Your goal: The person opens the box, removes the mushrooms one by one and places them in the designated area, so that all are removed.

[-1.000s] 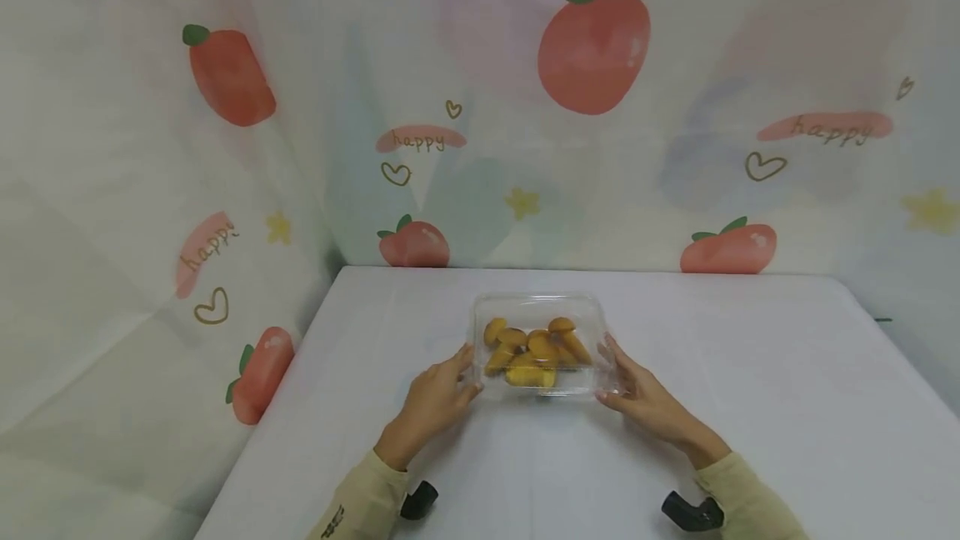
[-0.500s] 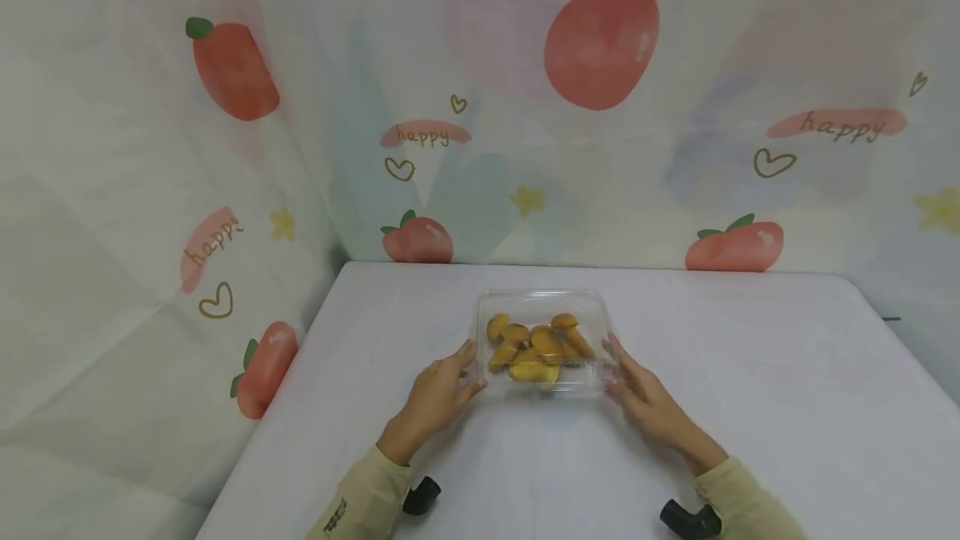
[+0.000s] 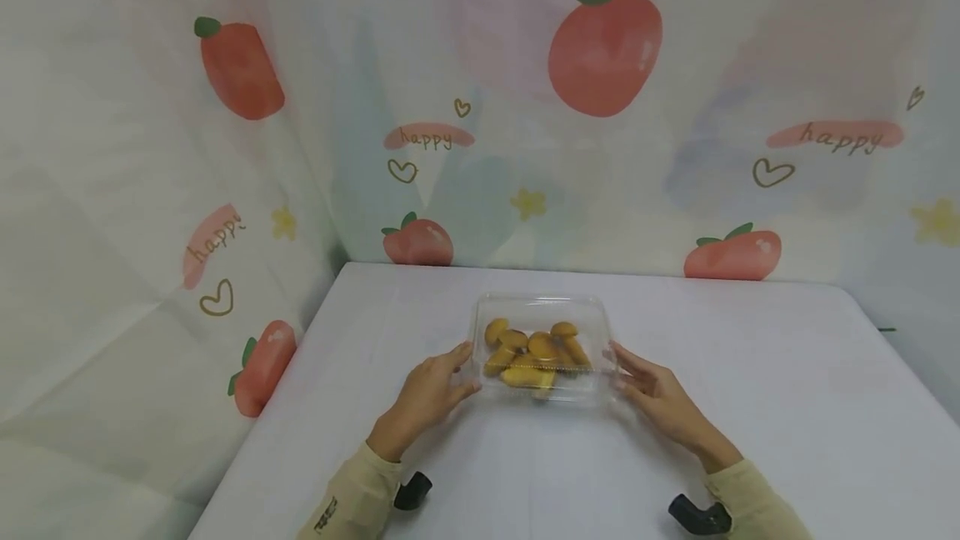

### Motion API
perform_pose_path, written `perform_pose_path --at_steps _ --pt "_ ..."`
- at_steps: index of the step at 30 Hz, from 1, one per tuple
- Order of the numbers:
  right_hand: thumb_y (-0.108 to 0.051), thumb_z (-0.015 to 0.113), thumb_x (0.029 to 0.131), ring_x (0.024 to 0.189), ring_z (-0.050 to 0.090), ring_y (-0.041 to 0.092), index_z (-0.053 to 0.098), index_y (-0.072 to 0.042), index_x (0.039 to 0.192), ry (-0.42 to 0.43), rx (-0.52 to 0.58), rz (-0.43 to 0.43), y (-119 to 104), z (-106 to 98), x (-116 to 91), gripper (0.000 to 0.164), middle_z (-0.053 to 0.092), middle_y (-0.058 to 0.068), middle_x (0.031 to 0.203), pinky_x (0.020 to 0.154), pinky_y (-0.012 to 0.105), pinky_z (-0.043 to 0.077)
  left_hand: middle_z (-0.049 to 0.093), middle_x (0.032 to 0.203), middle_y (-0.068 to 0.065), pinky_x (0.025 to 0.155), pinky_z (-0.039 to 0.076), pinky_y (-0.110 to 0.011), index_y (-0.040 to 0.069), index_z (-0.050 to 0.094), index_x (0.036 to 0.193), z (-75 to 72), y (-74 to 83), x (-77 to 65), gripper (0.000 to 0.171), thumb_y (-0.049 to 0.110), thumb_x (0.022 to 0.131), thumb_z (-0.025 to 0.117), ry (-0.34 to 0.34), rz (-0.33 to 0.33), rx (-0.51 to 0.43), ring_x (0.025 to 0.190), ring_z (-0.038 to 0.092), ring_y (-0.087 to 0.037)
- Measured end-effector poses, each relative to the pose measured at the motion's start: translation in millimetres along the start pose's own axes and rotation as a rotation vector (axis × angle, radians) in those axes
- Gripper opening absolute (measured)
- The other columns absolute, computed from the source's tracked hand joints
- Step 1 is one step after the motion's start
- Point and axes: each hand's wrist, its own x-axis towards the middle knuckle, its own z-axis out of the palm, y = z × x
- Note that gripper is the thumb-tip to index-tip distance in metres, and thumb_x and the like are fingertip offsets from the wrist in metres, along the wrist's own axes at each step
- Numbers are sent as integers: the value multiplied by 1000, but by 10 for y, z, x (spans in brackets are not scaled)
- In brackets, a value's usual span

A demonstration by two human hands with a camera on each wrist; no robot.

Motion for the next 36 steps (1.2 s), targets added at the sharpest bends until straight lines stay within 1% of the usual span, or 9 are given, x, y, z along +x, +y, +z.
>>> perform_pose_path --at_steps 5,10,12,16,20,24,27,31,36 --pt "-8 59 101 125 41 -22 37 8 152 17 -108 62 -65 -24 -10 57 35 38 154 97 8 45 58 148 -10 107 51 -48 6 55 145 -131 -17 -25 62 30 92 75 -27 11 -19 127 64 -30" --pt "-13 63 100 131 26 -26 48 -2 148 89 -263 81 -202 -53 -9 51 38 31 157 103 34 54 55 152 -7 112 46 -51 12 56 145 -246 -15 -33 58 36 94 71 -19 12 -52 136 57 -31" --pt "-11 62 100 135 31 -21 49 -2 147 113 -273 70 -249 -59 -4 50 39 30 156 103 31 54 53 153 -7 113 44 -52 13 57 145 -293 6 -28 57 37 95 70 -12 17 -67 138 55 -31" --pt "-7 58 102 131 40 -16 48 0 146 133 -241 42 -314 -59 28 46 44 28 153 97 4 41 56 151 -7 113 45 -52 13 59 143 -392 66 -10 55 41 96 68 9 18 -93 137 55 -30" --pt "-7 52 104 122 39 -24 50 1 141 127 -239 35 -392 -65 68 38 52 26 146 95 5 41 63 141 -12 108 49 -56 13 60 138 -493 112 5 50 41 97 66 23 7 -164 130 60 -33" --pt "-11 50 106 116 45 -22 51 2 138 118 -254 58 -469 -82 105 34 56 26 140 93 7 43 62 141 -15 107 48 -60 13 54 130 -517 62 54 39 40 102 59 -30 26 -277 131 60 -36" --pt "-13 52 106 122 62 7 48 4 138 113 -256 68 -516 -101 180 37 54 28 139 93 6 44 57 146 -18 109 46 -59 11 49 130 -529 12 140 36 38 105 53 -65 28 -360 135 56 -38" --pt "-11 56 104 125 57 50 40 5 146 107 -260 52 -540 -133 283 48 49 30 144 93 10 48 51 151 -21 112 45 -56 6 44 143 -540 -3 234 46 31 106 53 -56 28 -424 136 54 -38" --pt "-13 56 104 130 52 51 28 6 156 90 -220 83 -514 -165 355 61 40 32 153 92 5 43 40 159 -21 115 41 -57 2 34 155 -492 -45 295 57 23 106 54 -59 58 -514 141 48 -42"
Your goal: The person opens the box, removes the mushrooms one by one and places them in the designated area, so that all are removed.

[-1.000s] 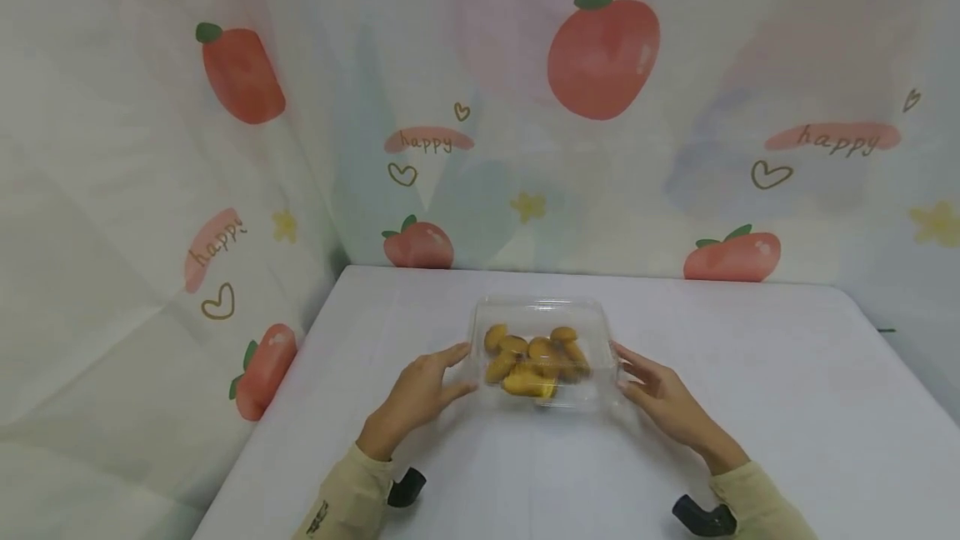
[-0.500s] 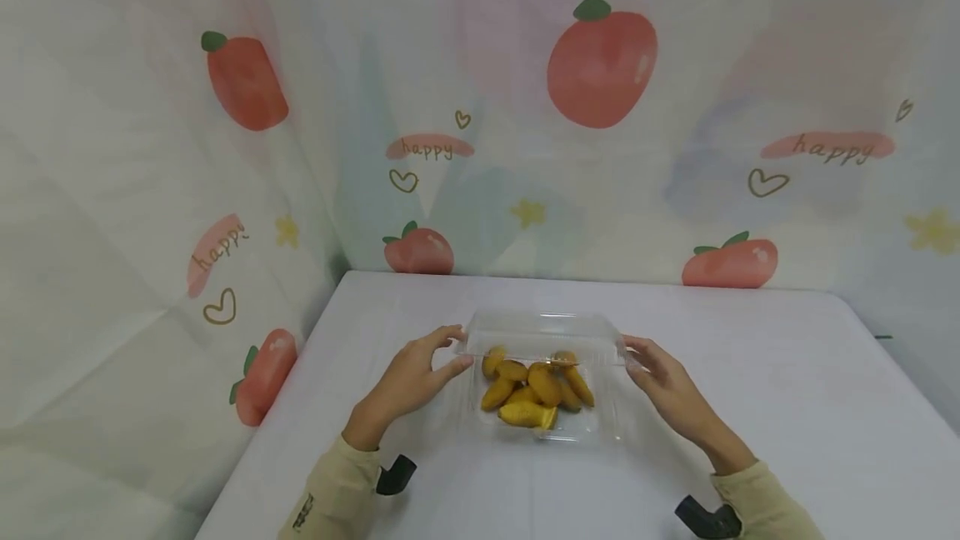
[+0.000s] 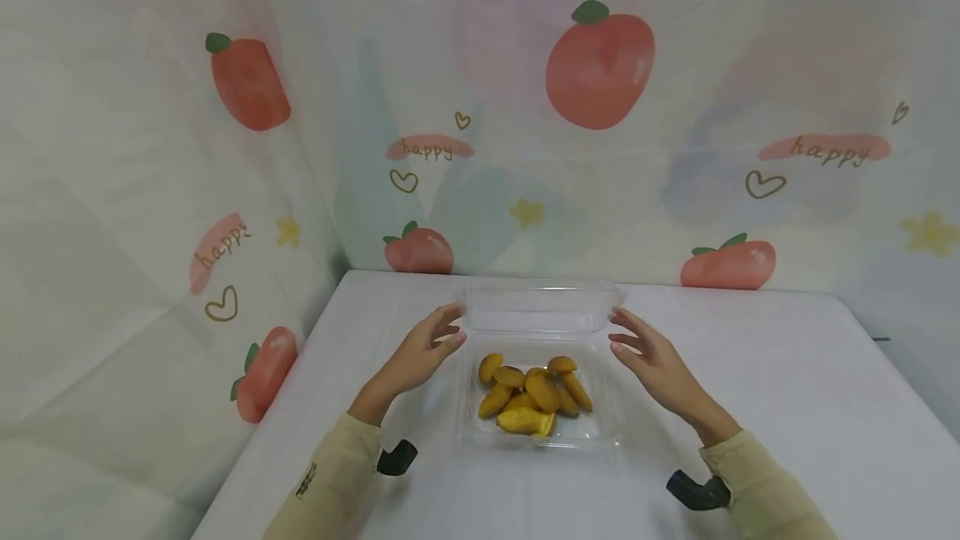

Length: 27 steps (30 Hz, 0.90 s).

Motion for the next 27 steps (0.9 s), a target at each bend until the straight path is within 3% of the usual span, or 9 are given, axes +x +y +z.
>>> perform_pose_path --at_steps 2,5,8,10,15,21,27 --pt "-16 55 105 133 51 50 27 5 157 -10 3 27 19 6 40 63 38 30 157 96 9 46 35 162 -21 116 40 -57 0 31 157 -2 -52 40 59 20 106 53 -3 12 -26 144 44 -44" --pt "-17 56 105 138 46 50 26 3 158 -18 3 52 51 11 113 64 34 29 160 106 33 52 31 165 -19 117 38 -56 1 27 159 -4 -118 114 61 21 107 52 2 10 -44 147 40 -42" --pt "-21 56 105 142 38 54 18 -4 162 -53 16 97 76 13 182 70 26 30 163 109 62 42 26 167 -16 118 36 -58 9 21 162 1 -183 182 65 24 107 51 -5 -8 -47 149 36 -43" --pt "-24 56 105 144 34 56 11 -11 164 -81 39 138 95 18 221 76 22 32 163 109 67 39 21 169 -16 119 33 -61 16 15 164 9 -230 217 68 26 107 51 -17 -27 -53 149 34 -46" --pt "-29 53 106 143 36 56 -3 -19 164 -126 102 209 148 50 312 82 24 34 162 110 65 41 21 168 -20 120 32 -61 24 3 165 46 -352 315 73 27 108 49 -56 -56 -97 148 36 -45" --pt "-34 53 106 142 42 50 1 -13 164 -150 162 248 230 95 412 81 25 29 164 108 54 47 28 163 -28 114 40 -60 22 4 165 67 -426 413 70 24 109 47 -36 -125 -272 148 38 -41" --pt "-34 48 108 141 45 46 4 -11 164 -158 225 300 338 125 454 75 21 25 167 110 49 47 24 166 -24 114 41 -56 15 7 165 81 -485 456 70 29 109 48 -43 -182 -360 148 38 -40"
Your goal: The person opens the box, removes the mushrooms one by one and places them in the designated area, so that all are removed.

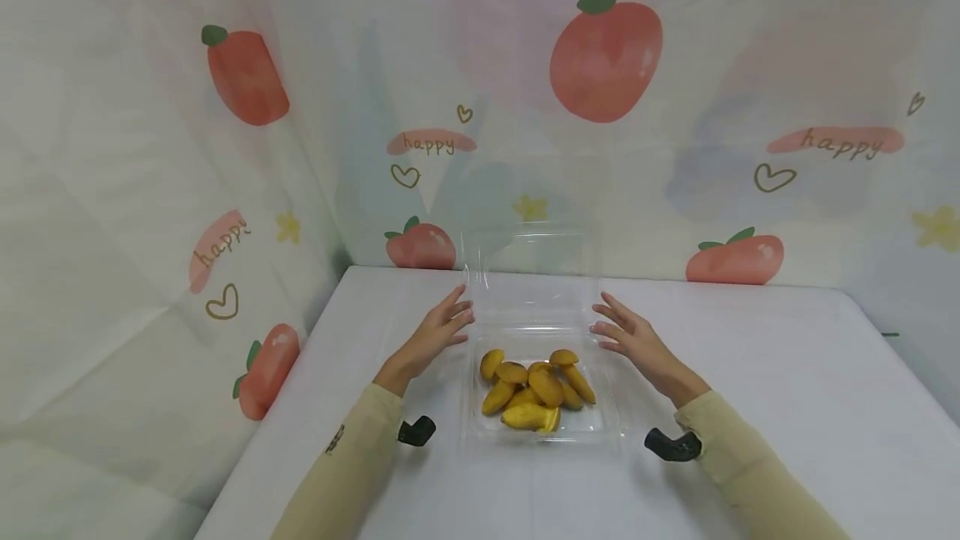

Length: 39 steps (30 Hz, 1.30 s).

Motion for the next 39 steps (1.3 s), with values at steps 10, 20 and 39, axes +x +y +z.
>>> perform_pose_path --at_steps 10,20,39 --pt "-36 46 108 140 46 47 1 -11 164 -7 33 29 -11 28 21 76 19 26 166 114 54 42 20 168 -20 118 36 -55 10 7 164 0 -53 -9 69 31 110 43 -9 -33 -44 147 41 -40" --pt "-33 43 109 143 42 49 1 -8 163 -60 39 53 30 28 51 74 14 29 167 116 58 38 19 169 -19 120 36 -53 5 6 163 2 -95 27 69 34 111 39 -31 -63 -15 147 41 -38" --pt "-36 42 109 146 37 47 3 -4 163 -92 20 113 91 40 -36 74 15 29 166 117 57 38 17 170 -16 122 32 -55 9 6 164 36 -301 34 69 37 110 40 -78 -129 -11 152 33 -38"
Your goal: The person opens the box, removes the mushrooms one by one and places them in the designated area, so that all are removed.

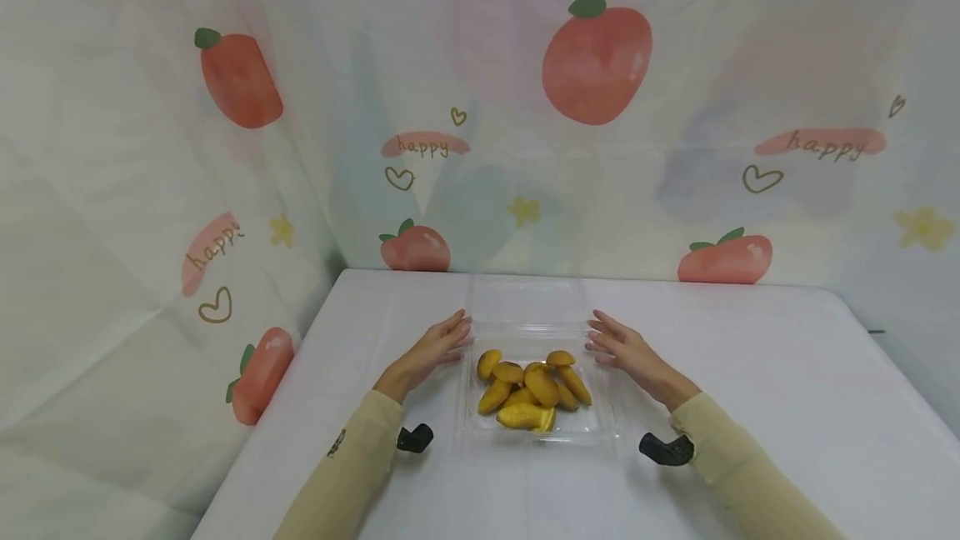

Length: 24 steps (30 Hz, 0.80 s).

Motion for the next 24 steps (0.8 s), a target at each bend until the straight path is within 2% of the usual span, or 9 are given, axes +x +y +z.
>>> perform_pose_path --at_steps 6,12,17,24 --pt "-34 46 108 149 30 49 4 -8 164 45 -69 11 -61 -3 -72 74 16 32 165 116 60 37 20 170 -15 120 35 -55 17 7 165 11 -38 -65 67 35 110 41 27 -5 19 151 35 -39" --pt "-35 50 106 147 32 51 9 -7 163 98 -193 -8 -99 23 -196 76 21 33 163 114 63 39 20 169 -18 117 38 -56 16 9 165 5 -57 -246 66 27 110 43 58 18 91 148 39 -40" --pt "-34 52 105 146 30 55 15 -7 163 139 -280 -51 -131 46 -301 73 25 33 161 111 70 36 18 169 -20 116 38 -58 13 9 164 74 -9 -455 66 26 110 44 37 72 179 148 38 -43" --pt "-34 55 104 145 28 56 19 -7 162 139 -324 -151 -212 88 -411 73 24 33 162 111 68 38 12 171 -15 119 33 -60 14 9 164 180 2 -674 70 25 108 49 1 112 277 148 37 -43"
